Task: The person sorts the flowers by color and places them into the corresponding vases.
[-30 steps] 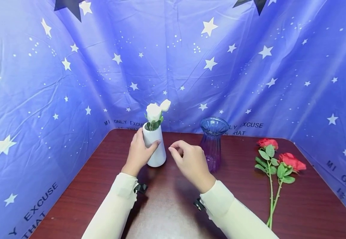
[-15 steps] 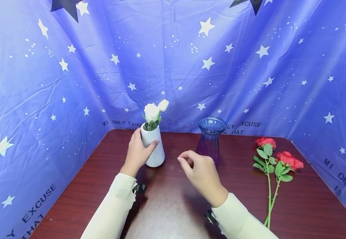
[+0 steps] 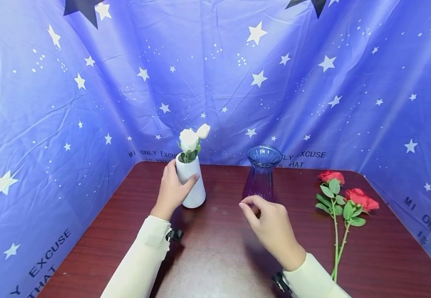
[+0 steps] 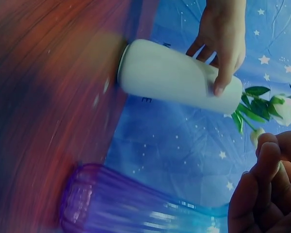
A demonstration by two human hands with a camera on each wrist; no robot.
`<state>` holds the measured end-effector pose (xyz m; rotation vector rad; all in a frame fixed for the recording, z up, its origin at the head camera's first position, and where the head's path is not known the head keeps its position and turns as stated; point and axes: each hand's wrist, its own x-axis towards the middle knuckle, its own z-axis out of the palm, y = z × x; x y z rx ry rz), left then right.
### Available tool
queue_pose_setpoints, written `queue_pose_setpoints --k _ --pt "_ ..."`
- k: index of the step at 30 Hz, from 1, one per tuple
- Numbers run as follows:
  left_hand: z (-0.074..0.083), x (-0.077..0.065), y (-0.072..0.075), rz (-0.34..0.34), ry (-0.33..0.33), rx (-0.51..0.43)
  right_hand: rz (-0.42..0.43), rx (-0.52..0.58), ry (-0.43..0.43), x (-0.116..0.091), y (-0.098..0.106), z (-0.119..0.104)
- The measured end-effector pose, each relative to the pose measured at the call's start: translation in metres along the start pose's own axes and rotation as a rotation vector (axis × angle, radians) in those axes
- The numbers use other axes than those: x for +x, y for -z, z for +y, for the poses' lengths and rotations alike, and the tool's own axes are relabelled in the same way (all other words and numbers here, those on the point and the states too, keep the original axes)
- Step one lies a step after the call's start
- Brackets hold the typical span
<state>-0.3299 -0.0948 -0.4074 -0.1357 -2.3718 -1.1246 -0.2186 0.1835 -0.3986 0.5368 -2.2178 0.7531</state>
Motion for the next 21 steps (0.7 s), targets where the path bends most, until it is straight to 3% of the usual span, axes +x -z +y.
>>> queue_pose_setpoints --k 11,21 --pt "0.008 -0.001 0.002 0.095 -0.004 -0.039 0.036 -0.053 -0.058 -0.014 0.025 0.021" --pt "0.020 -0.002 0.006 0.248 -0.134 -0.125 0.096 -0.121 -0.144 -0.023 0.047 0.053"
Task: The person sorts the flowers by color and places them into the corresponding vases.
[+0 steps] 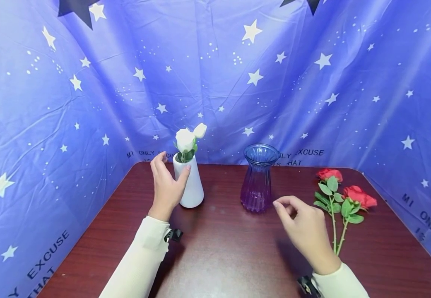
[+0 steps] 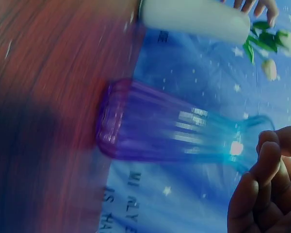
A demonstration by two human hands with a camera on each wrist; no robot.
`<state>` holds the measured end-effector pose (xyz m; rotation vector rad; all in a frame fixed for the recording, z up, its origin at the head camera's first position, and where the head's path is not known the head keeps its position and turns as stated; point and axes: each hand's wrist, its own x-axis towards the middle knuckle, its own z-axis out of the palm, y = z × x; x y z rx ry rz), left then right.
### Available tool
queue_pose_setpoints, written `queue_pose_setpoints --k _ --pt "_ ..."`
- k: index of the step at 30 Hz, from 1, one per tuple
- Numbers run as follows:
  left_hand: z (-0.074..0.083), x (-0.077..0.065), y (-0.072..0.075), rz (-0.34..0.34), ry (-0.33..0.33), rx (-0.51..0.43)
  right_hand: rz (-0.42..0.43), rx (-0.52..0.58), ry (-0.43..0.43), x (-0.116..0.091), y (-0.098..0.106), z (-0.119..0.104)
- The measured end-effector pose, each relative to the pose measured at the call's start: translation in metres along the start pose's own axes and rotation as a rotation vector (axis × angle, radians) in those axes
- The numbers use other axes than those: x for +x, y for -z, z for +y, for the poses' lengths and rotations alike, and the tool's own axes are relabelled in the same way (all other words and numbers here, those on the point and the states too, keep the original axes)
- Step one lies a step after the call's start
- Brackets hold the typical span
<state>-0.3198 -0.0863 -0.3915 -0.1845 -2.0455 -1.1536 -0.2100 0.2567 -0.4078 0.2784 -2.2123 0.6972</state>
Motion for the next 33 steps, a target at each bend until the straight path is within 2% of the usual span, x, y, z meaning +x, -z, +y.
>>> queue_pose_setpoints --k 4,10,14,16,22,24,27,33 --pt "0.007 0.000 0.001 0.051 -0.050 -0.009 0.021 -0.010 -0.070 -0.003 0.006 0.013" --pt "0.016 0.000 0.004 0.132 -0.095 -0.038 0.044 0.007 -0.247 -0.012 0.012 0.036" --pt "0.024 -0.002 0.008 0.182 -0.126 -0.047 0.042 0.021 -0.323 -0.014 0.015 0.049" --pt "0.030 -0.002 0.010 0.209 -0.173 -0.031 0.044 0.011 -0.367 -0.013 0.019 0.053" --pt "0.059 -0.006 0.011 0.264 -0.402 -0.011 0.057 -0.037 -0.449 -0.011 0.029 0.062" --pt "0.068 -0.007 0.009 0.250 -0.452 -0.039 0.057 -0.037 -0.454 -0.011 0.031 0.064" --pt "0.082 -0.008 0.006 0.205 -0.492 -0.076 0.054 -0.026 -0.474 -0.011 0.034 0.066" --pt "0.096 -0.009 -0.010 0.060 -0.493 -0.074 0.059 -0.014 -0.541 -0.016 0.037 0.073"
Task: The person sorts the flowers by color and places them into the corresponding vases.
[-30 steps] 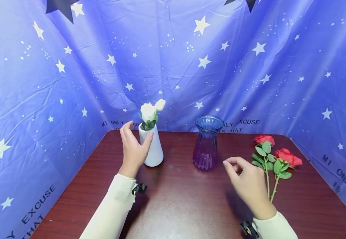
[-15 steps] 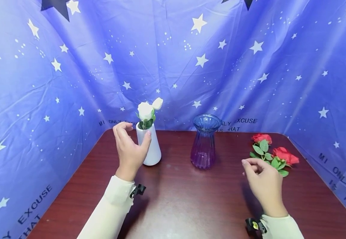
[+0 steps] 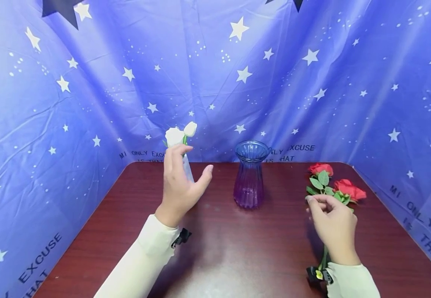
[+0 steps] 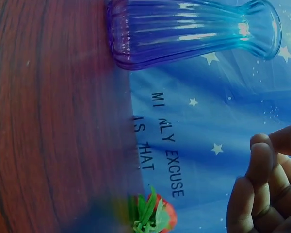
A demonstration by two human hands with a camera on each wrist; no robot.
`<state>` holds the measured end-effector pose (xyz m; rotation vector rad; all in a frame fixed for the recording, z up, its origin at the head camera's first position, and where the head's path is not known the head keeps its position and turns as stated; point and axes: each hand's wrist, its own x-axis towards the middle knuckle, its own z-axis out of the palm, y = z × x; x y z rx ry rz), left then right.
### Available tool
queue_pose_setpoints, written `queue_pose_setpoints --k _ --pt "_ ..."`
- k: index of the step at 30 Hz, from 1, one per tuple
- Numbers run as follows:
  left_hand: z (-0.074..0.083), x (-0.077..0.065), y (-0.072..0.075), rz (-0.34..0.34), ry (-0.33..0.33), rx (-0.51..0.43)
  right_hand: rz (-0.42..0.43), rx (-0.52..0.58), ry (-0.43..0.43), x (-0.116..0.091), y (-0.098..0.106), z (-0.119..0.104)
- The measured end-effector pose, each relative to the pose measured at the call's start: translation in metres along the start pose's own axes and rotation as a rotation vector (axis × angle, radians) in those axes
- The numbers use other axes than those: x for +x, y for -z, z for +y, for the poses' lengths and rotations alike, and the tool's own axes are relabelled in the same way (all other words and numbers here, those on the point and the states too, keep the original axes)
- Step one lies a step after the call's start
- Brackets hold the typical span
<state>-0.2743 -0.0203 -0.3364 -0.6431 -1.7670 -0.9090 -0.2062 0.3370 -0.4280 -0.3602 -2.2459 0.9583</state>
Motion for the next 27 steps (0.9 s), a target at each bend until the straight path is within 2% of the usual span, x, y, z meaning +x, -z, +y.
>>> queue_pose_setpoints --k 6,11,20,27 --pt "0.000 -0.002 -0.023 -0.209 0.082 0.001 0.056 -0.041 -0.021 0.004 0.001 0.012" --pt "-0.001 0.000 -0.038 -0.339 0.114 0.018 0.032 -0.075 -0.053 0.008 0.006 0.020" --pt "0.001 0.012 -0.060 -0.486 0.076 0.071 -0.080 -0.191 -0.042 0.007 0.009 0.036" --pt "0.003 0.020 -0.073 -0.568 0.098 0.119 -0.126 -0.225 -0.058 0.012 0.009 0.049"
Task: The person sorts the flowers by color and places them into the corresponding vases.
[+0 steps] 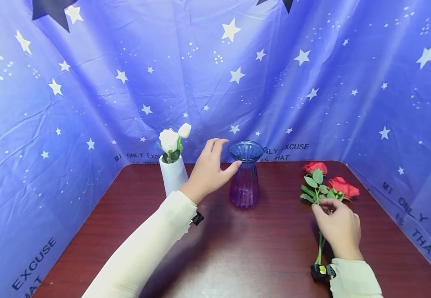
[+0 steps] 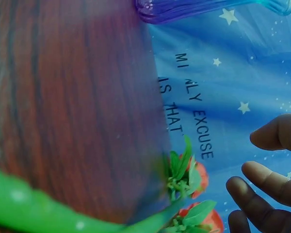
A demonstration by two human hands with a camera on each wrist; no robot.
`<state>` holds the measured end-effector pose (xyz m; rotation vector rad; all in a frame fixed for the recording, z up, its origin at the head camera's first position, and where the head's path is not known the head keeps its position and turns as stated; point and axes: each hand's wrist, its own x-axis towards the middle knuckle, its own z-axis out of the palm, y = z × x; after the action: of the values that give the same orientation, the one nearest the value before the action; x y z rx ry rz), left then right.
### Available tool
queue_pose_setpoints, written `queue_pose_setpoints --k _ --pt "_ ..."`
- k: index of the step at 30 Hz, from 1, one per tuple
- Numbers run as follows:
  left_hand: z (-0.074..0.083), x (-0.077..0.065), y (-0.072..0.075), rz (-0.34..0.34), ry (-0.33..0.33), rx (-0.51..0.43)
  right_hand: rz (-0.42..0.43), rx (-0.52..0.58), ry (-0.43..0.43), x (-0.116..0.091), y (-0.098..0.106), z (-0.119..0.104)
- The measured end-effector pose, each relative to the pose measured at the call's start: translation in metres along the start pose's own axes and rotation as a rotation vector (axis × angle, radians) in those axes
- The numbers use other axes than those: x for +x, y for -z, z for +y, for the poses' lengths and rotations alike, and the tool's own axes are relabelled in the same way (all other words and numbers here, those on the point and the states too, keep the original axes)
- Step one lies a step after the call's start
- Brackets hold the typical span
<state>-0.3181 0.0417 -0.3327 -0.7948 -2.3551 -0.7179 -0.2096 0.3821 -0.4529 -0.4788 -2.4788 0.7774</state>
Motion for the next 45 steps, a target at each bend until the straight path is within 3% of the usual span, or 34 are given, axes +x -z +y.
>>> queue_pose_setpoints --k 7,15,26,32,45 --pt "0.004 0.011 -0.010 -0.036 0.061 -0.031 -0.041 -0.017 -0.010 0.003 -0.003 0.005" --pt "0.011 0.025 -0.030 -0.129 0.257 -0.215 -0.083 -0.039 -0.003 0.002 0.002 0.011" --pt "0.012 0.032 -0.048 -0.078 0.352 -0.336 -0.112 -0.052 0.010 0.000 0.008 0.015" --pt "0.010 0.032 -0.047 -0.068 0.381 -0.347 -0.132 -0.052 -0.007 0.000 0.012 0.015" --pt "0.011 0.017 -0.025 -0.139 0.366 -0.351 -0.169 -0.064 -0.009 0.003 0.011 0.019"
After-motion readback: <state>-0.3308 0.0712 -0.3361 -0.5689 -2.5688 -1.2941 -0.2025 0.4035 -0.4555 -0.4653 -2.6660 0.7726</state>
